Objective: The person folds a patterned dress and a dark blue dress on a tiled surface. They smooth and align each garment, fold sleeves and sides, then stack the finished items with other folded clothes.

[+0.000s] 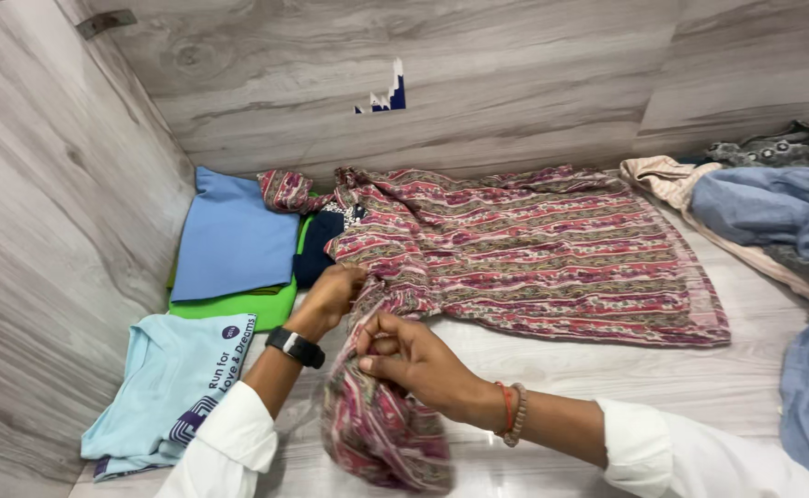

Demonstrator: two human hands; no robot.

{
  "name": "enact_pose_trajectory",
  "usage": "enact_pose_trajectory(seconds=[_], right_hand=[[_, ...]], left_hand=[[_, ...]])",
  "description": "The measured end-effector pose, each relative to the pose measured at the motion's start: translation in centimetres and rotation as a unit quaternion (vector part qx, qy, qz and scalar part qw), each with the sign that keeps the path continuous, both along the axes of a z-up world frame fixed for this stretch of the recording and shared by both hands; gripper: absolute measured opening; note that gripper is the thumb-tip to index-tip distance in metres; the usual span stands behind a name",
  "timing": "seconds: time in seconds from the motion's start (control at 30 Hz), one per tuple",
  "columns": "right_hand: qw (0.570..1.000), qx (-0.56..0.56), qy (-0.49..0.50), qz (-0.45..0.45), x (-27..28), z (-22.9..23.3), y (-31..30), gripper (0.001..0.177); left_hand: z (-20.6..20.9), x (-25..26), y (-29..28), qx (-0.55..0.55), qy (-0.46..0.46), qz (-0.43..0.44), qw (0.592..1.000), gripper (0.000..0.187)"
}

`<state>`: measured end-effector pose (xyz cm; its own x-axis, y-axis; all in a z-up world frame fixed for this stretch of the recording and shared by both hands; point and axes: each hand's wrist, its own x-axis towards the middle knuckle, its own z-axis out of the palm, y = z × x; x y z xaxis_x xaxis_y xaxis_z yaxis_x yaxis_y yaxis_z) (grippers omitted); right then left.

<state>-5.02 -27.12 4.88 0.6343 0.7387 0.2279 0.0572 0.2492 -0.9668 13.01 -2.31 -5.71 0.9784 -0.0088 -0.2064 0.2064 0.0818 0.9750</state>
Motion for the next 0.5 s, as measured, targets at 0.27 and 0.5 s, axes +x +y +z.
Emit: enact_pose_trajectory(seconds=[0.27,0.5], right_hand=[[0.917,-0.263,-0.283,0.101,-5.4,1.4,-4.2,0.066],[0.708,-0.422,-0.532,-0.195,1.7,-2.0,-15.7,0.079]], left_hand=[[6.6,-6.4,-0.4,0.065,-0.105,0.084,0.989,0.021],[9.0,-19.2,-6.8,0.578,-0.358,-0.073,0.73,0.085]])
